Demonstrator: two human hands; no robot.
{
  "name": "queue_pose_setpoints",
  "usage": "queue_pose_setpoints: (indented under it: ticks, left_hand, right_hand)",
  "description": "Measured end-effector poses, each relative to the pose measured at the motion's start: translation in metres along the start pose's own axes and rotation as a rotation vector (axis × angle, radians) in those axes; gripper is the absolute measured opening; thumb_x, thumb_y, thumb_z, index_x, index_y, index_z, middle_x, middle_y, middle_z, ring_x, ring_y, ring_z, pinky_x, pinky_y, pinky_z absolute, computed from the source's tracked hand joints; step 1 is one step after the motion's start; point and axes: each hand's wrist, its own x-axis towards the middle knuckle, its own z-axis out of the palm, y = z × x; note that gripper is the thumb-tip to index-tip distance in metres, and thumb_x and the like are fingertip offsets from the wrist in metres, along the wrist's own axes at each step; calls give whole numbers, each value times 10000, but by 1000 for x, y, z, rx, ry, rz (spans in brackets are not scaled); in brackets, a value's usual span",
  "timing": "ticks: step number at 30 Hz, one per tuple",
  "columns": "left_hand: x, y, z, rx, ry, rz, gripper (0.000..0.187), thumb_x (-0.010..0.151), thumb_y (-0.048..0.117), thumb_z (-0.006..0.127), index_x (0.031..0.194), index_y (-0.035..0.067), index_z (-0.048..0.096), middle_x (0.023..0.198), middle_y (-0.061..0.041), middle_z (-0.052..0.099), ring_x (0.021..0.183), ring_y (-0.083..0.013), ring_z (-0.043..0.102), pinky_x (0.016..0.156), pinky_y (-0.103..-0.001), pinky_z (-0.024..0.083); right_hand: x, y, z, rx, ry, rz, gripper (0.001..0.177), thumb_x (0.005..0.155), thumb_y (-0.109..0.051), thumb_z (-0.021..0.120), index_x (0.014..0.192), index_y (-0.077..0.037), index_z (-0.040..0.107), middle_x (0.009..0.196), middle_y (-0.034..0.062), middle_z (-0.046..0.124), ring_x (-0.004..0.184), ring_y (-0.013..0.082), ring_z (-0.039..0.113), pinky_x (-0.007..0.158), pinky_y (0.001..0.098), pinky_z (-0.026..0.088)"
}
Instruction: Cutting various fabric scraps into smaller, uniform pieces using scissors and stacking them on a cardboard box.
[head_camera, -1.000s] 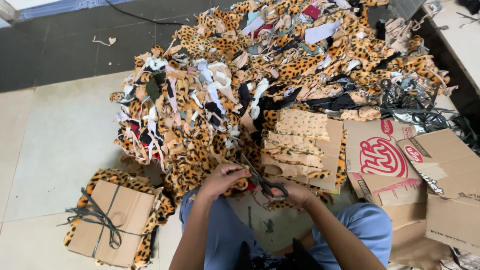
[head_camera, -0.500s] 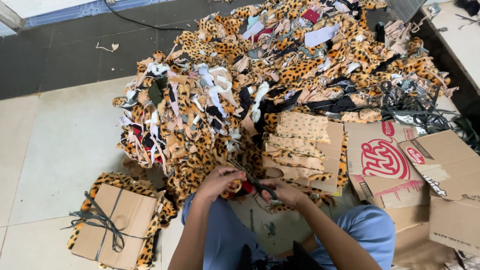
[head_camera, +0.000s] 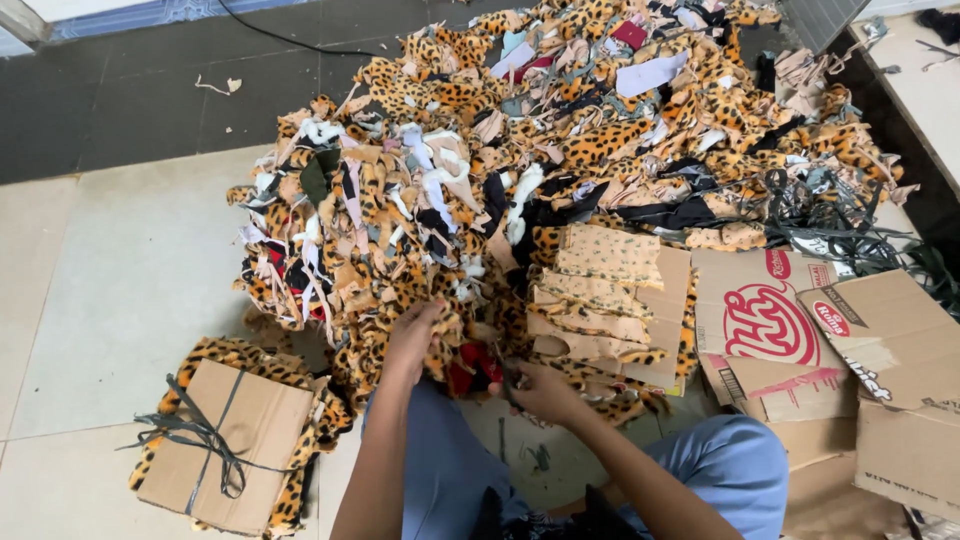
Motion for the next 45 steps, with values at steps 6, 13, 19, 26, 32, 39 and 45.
queue_pose_setpoints:
  ticks: [6,13,19,26,32,39,45]
  left_hand:
    - [-57,33,5,-157,-104,27,405,923,96,657,1314,-12,665,1522,-291,391,1497,-484,242,1149,-530,324]
    - [-3,-14,1,-185,-161,151,270,897,61,754,1130,-66,704,1035,-184,618,1064,-228,560,793,-403,534]
    - [-29,1,10,-154,-172,221,245,819,59,822,1044,-15,760,1065,-185,677,1074,-255,612,868,-398,525]
    - [-10,-4,17,14,-316,213,207,884,66,769,1075,-13,755,1029,-194,703,1005,-286,661,757,-383,576]
    - [-32,11,47,183,-457,205,201,900,103,763,1074,5,772,1027,-192,732,1011,-292,671,750,-383,590]
    - [-20,6,87,402,-615,241,346,849,188,814,1152,33,751,1130,-211,729,1041,-329,690,815,-439,586]
    - [43,-32,112,485,-629,248,292,800,158,823,1044,17,747,961,-127,719,743,-193,703,687,-315,581]
  right_hand:
    - [77,127,40,-806,69,115,221,924,-261,706,975,-51,664,740,118,729,709,278,745,542,336,570]
    - [146,220,57,-1623,-133,-48,134,876,-129,706,819,-135,585,586,7,605,532,135,623,515,246,526]
    - [152,225,56,-1565,-106,-23,84,871,-125,708,854,-88,634,612,55,644,517,173,644,432,301,510]
    - [15,17,23,181,-156,35,441,986,-215,649,1374,-17,582,1300,210,634,1214,311,620,924,358,558]
    - [9,14,-9,998,45,29,410,953,-485,704,1120,-122,615,975,-6,516,880,130,596,715,234,505]
    - [5,61,-57,727,582,-32,156,872,-152,826,993,-133,731,719,114,712,605,120,640,530,202,470]
    - [-23,55,-97,312,840,-75,158,848,-162,868,958,-93,776,804,100,772,661,125,656,600,264,534]
